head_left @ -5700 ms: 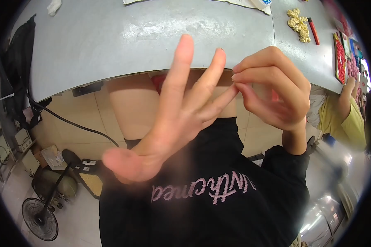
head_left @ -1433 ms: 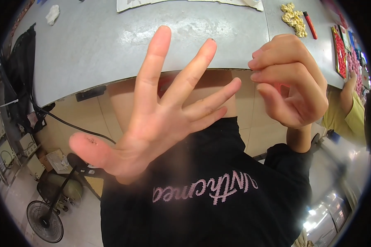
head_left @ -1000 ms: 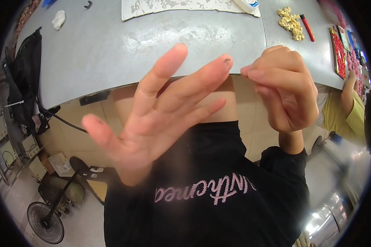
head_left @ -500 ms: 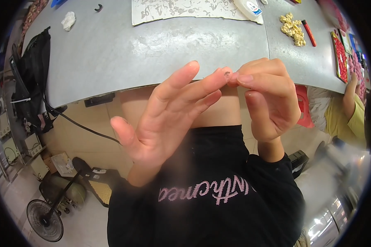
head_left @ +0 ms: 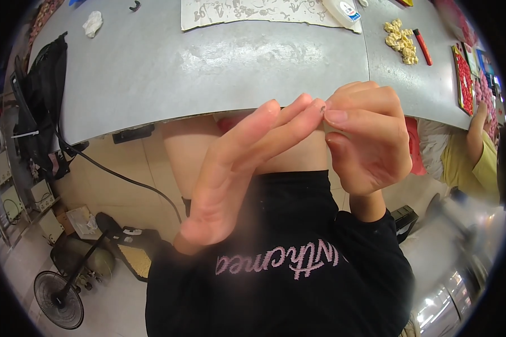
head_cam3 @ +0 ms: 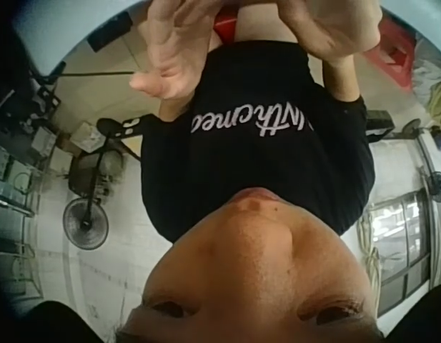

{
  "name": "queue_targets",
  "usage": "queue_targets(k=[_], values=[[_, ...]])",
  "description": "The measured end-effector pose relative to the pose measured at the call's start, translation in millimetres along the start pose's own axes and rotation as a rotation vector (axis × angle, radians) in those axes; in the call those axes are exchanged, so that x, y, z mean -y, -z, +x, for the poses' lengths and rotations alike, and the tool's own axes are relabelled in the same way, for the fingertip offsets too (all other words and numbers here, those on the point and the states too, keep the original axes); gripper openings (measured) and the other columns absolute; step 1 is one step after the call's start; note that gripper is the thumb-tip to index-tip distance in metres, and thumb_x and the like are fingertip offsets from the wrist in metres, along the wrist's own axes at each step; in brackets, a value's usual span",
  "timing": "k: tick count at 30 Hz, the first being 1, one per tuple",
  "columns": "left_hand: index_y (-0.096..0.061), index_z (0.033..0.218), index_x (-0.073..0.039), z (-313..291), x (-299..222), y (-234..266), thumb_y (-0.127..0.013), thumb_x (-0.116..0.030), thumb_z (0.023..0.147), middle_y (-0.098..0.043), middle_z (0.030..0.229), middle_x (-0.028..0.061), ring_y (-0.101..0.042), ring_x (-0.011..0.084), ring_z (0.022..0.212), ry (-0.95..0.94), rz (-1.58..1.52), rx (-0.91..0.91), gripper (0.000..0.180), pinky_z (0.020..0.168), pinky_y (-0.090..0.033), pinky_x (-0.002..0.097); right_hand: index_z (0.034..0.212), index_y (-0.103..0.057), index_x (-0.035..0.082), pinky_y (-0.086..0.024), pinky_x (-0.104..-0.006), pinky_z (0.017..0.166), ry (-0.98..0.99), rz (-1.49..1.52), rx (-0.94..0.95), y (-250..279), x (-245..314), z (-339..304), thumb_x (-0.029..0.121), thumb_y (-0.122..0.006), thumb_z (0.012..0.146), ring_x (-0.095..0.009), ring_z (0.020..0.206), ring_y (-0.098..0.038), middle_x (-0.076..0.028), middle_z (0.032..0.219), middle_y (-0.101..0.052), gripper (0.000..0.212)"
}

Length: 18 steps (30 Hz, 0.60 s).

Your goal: Assembling small toy components by applying glue and joining pieces at a workshop table.

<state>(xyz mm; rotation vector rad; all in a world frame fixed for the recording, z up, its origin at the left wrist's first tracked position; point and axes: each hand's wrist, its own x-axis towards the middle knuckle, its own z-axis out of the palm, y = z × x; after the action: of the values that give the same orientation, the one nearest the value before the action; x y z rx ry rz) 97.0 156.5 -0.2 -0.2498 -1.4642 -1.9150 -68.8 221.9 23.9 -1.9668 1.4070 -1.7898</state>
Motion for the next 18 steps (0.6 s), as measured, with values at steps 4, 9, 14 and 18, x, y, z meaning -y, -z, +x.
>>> queue_targets(k=[4, 9, 14, 18], values=[[-0.005, 0.145, -0.002, -1, 2, 1, -0.017, -0.077, 0.082, -0.034, 0.135, 0.0354, -0.026, 0.0456, 0.133, -0.013, -0.034, -0.07, 0.099, 0.109, -0.016, 0.0543, 0.096, -0.057, -0.005, -0.045, -0.0313, 0.061, -0.002, 0.004, -0.004, 0, 0, -1, 0.0, -0.061, 0.079, -0.021, 0.071, -0.054, -0.014, 0.087, -0.055, 0.017], [0.008, 0.146, -0.008, -2, 3, 3, -0.014, -0.074, 0.085, -0.032, 0.137, 0.035, -0.018, 0.0479, 0.135, 0.017, -0.211, -0.047, 0.092, 0.107, -0.018, 0.0572, 0.097, -0.056, -0.004, -0.044, -0.0306, 0.061, -0.037, 0.063, -0.001, 0, 3, 0, 0.0, -0.06, 0.081, -0.02, 0.071, -0.054, -0.014, 0.086, -0.054, 0.017], [0.017, 0.144, -0.011, -4, 7, 4, -0.014, -0.071, 0.087, -0.029, 0.14, 0.0333, -0.018, 0.0433, 0.136, 0.015, -0.471, -0.043, 0.088, 0.108, -0.016, 0.0563, 0.098, -0.053, -0.002, -0.044, -0.0291, 0.061, -0.08, 0.147, -0.033, -3, 4, -2, 0.001, -0.058, 0.084, -0.019, 0.07, -0.052, -0.013, 0.085, -0.053, 0.016], [0.019, 0.144, -0.013, -2, 3, -1, -0.015, -0.07, 0.087, -0.029, 0.141, 0.0319, -0.019, 0.0411, 0.137, 0.021, -0.607, -0.086, 0.088, 0.108, -0.016, 0.0555, 0.098, -0.053, -0.002, -0.044, -0.0289, 0.062, -0.085, 0.158, -0.041, -6, 5, 1, 0.002, -0.058, 0.084, -0.019, 0.07, -0.053, -0.012, 0.085, -0.053, 0.015]])
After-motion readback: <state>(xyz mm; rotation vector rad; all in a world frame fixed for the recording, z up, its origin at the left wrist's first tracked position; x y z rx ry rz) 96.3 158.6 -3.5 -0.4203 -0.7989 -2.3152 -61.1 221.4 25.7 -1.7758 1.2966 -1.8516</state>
